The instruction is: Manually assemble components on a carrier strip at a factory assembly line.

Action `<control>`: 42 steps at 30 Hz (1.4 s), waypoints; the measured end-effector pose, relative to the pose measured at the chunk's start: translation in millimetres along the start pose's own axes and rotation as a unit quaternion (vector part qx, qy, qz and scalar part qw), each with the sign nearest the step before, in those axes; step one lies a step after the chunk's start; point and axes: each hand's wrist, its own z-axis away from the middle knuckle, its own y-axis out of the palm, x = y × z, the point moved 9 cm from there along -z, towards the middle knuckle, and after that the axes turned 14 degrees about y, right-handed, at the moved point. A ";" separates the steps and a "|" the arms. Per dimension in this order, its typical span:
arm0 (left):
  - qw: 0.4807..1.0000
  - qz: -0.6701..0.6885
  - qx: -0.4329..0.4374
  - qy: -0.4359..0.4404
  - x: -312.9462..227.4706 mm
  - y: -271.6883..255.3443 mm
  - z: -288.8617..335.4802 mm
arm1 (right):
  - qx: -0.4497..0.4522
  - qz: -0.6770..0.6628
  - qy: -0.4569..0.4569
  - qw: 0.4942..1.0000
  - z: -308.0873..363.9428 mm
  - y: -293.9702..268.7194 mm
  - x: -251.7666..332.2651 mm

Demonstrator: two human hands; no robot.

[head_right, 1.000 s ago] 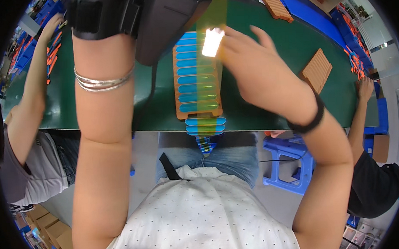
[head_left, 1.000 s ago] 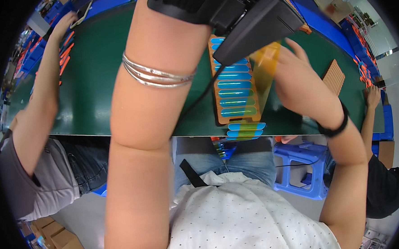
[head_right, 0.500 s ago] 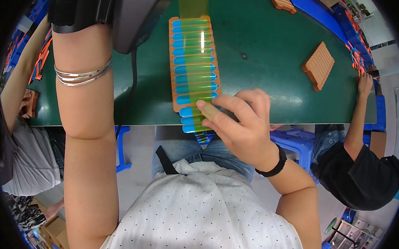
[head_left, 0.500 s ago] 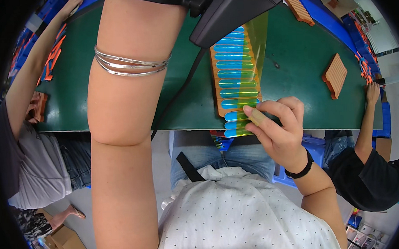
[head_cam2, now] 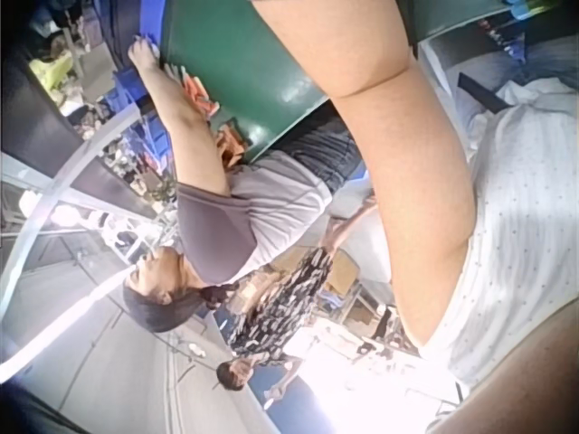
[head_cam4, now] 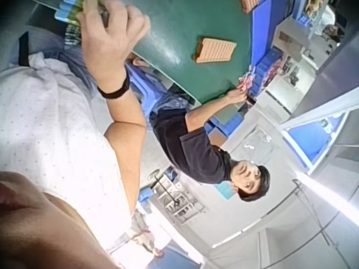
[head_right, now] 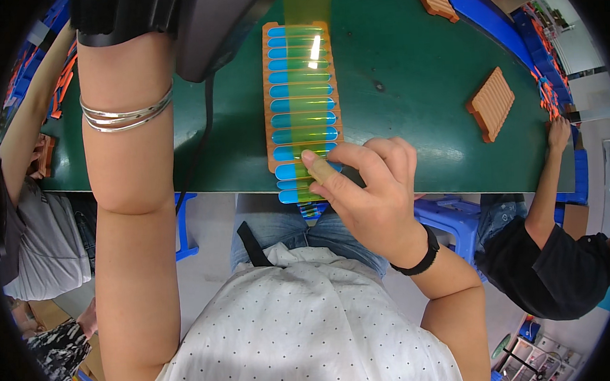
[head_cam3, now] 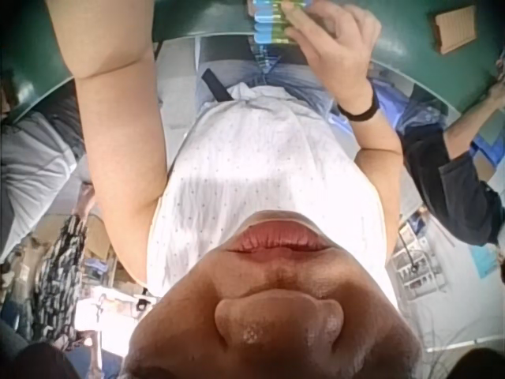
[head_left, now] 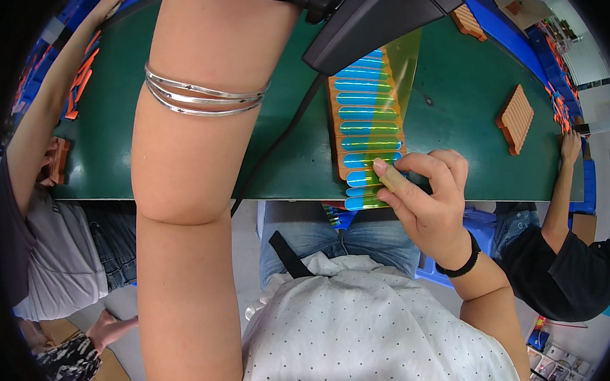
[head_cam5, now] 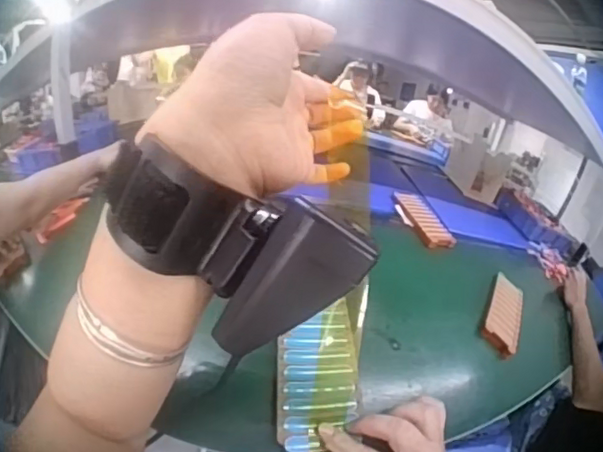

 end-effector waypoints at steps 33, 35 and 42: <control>0.945 -0.186 -0.122 -0.240 123.7 -114.5 2.7 | 0.232 -0.190 0.278 0.912 -146.1 74.9 -79.5; 0.944 -0.105 -0.110 -0.293 137.4 -111.1 0.5 | 0.190 -0.181 0.263 0.928 -164.2 76.5 -90.8; 0.932 0.308 0.190 -0.034 13.8 -5.4 -15.2 | 0.376 -0.284 0.417 0.777 -87.3 39.5 -143.2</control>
